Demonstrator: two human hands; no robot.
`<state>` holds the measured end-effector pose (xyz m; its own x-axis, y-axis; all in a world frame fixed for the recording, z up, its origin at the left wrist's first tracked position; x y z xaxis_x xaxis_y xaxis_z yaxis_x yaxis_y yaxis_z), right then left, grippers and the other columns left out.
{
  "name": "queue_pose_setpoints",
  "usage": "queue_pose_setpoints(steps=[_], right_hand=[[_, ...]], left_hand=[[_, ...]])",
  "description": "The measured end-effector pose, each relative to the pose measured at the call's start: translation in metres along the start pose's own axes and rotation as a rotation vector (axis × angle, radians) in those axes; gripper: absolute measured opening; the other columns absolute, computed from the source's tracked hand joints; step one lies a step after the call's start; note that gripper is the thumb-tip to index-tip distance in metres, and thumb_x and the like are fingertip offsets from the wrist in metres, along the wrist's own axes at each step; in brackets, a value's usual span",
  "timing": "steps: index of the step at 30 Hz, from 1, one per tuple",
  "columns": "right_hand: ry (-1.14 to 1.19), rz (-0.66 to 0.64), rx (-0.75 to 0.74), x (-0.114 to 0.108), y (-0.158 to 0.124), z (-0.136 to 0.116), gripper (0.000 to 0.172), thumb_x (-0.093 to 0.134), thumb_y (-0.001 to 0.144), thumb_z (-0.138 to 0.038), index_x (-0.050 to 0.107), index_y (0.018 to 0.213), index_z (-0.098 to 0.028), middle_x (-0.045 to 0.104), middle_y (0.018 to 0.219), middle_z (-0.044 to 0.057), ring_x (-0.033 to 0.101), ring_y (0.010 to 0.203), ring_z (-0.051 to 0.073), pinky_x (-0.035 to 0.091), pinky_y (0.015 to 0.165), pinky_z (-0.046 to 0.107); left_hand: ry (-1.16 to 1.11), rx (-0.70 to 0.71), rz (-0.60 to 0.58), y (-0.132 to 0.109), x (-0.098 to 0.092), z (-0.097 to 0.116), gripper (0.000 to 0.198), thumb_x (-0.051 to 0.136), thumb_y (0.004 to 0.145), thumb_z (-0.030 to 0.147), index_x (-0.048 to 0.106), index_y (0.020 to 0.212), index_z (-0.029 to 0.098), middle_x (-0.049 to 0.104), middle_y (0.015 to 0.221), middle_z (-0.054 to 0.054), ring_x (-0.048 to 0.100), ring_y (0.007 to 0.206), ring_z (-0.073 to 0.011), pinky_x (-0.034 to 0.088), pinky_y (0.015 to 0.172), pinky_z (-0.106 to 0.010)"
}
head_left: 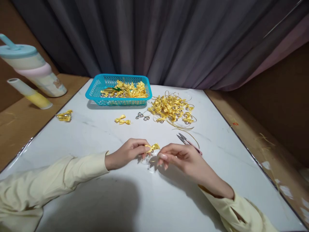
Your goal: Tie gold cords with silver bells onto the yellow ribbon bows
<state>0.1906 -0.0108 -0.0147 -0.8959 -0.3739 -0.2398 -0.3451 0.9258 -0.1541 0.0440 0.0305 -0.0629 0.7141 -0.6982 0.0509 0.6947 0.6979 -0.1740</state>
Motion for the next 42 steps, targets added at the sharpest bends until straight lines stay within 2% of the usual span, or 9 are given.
queue_pose_setpoints(steps=[4, 8, 18, 25, 35, 42], right_hand=[[-0.362, 0.052, -0.142, 0.002, 0.0, -0.006, 0.012, 0.058, 0.085, -0.021, 0.071, 0.083, -0.022, 0.071, 0.083, 0.003, 0.059, 0.082, 0.017, 0.039, 0.079, 0.036], [-0.516, 0.052, -0.174, 0.005, -0.002, -0.008, 0.019, 0.057, 0.085, -0.014, 0.07, 0.076, -0.023, 0.071, 0.077, 0.0, 0.054, 0.084, 0.018, 0.031, 0.081, 0.039], [-0.541, 0.088, -0.226, 0.008, -0.004, -0.008, 0.02, 0.057, 0.082, -0.01, 0.067, 0.066, -0.02, 0.068, 0.068, 0.0, 0.054, 0.077, 0.017, 0.029, 0.075, 0.038], [-0.51, 0.115, -0.232, 0.011, -0.003, -0.007, 0.02, 0.057, 0.083, -0.009, 0.069, 0.072, -0.022, 0.069, 0.07, -0.002, 0.054, 0.075, 0.015, 0.027, 0.076, 0.036], [-0.512, 0.26, -0.351, 0.017, -0.008, -0.003, 0.017, 0.052, 0.085, -0.011, 0.066, 0.078, -0.019, 0.069, 0.071, -0.001, 0.055, 0.075, 0.016, 0.026, 0.074, 0.036], [-0.601, 0.344, -0.402, 0.022, -0.01, -0.005, 0.019, 0.047, 0.087, -0.012, 0.063, 0.08, -0.018, 0.063, 0.066, -0.001, 0.055, 0.074, 0.015, 0.026, 0.071, 0.035]], left_hand=[[-0.056, -0.03, 0.019, 0.0, -0.001, -0.004, 0.027, 0.053, 0.082, 0.034, 0.058, 0.069, 0.012, 0.05, 0.059, 0.001, 0.043, 0.057, -0.0102, 0.033, 0.056, -0.023], [-0.087, -0.042, 0.041, 0.001, -0.002, -0.005, 0.026, 0.054, 0.081, 0.033, 0.059, 0.067, 0.011, 0.052, 0.059, 0.0, 0.043, 0.057, -0.01, 0.033, 0.055, -0.023], [-0.094, -0.035, 0.038, 0.001, -0.002, -0.004, 0.025, 0.055, 0.081, 0.032, 0.06, 0.067, 0.011, 0.052, 0.059, 0.0, 0.043, 0.056, -0.0096, 0.032, 0.054, -0.023], [-0.135, -0.04, 0.034, -0.001, -0.003, -0.004, 0.026, 0.055, 0.082, 0.033, 0.062, 0.07, 0.011, 0.053, 0.059, 0.0, 0.044, 0.055, -0.0095, 0.033, 0.053, -0.022], [-0.228, -0.05, 0.067, 0.002, -0.002, -0.001, 0.025, 0.056, 0.08, 0.033, 0.062, 0.068, 0.011, 0.05, 0.055, 0.001, 0.043, 0.053, -0.0095, 0.031, 0.05, -0.021], [-0.141, 0.016, 0.087, 0.0, -0.005, -0.002, 0.026, 0.053, 0.083, 0.035, 0.061, 0.071, 0.013, 0.05, 0.058, 0.001, 0.043, 0.055, -0.0096, 0.033, 0.052, -0.022]])
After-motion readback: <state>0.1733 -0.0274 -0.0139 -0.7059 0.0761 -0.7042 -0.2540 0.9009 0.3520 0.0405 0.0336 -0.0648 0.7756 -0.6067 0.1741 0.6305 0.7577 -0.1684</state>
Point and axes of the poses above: each hand's wrist, its own y-axis towards the middle knuckle, its own x-axis out of the palm, z = x × y, the point moved 5 cm from there along y, towards the middle knuckle
